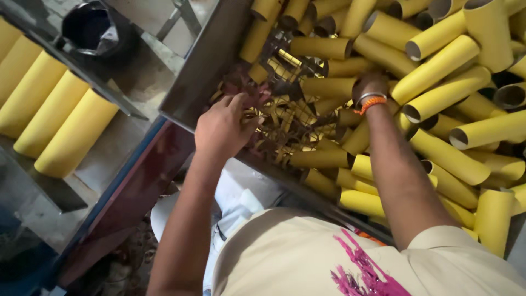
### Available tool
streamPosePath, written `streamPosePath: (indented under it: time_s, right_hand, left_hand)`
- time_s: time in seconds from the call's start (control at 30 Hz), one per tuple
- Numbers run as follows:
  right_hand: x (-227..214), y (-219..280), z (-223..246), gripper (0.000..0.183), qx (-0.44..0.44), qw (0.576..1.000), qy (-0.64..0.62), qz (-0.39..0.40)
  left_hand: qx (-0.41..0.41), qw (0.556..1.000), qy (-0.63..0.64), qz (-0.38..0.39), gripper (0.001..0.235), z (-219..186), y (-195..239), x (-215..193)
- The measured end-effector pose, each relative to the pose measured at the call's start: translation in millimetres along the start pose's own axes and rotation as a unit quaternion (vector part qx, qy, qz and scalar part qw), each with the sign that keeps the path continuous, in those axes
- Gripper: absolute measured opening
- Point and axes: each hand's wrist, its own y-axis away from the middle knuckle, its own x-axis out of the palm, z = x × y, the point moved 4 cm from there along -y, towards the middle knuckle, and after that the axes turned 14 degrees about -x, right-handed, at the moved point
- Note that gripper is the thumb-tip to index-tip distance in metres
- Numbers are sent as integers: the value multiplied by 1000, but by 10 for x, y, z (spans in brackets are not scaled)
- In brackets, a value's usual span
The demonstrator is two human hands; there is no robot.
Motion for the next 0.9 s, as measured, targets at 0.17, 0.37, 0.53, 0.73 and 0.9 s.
streamPosePath:
  time_s: [0.17,0.37,0.53,0.73,0.9]
  right_hand:
    - [-3,117,419,24,8,996,65,62]
    - [-812,334,1423,29,-197,976,-62,-74]
    - [-2227,285,1951,28,-219,947,-193,-132]
    - [-3333,86,2603,33,-350,754,-459,-315]
    - [-3116,-73,3008,31,-282,689,-609,-274]
  left_hand:
    - [5,999,34,-28,42,48,55,35]
    - [55,994,65,-62,46,34,171,0]
    - [55,997,-22,-50,50,125,382,80]
    - [89,988,14,-123,57,340,829,152]
    - [73,981,140,-112,30,592,1094,39]
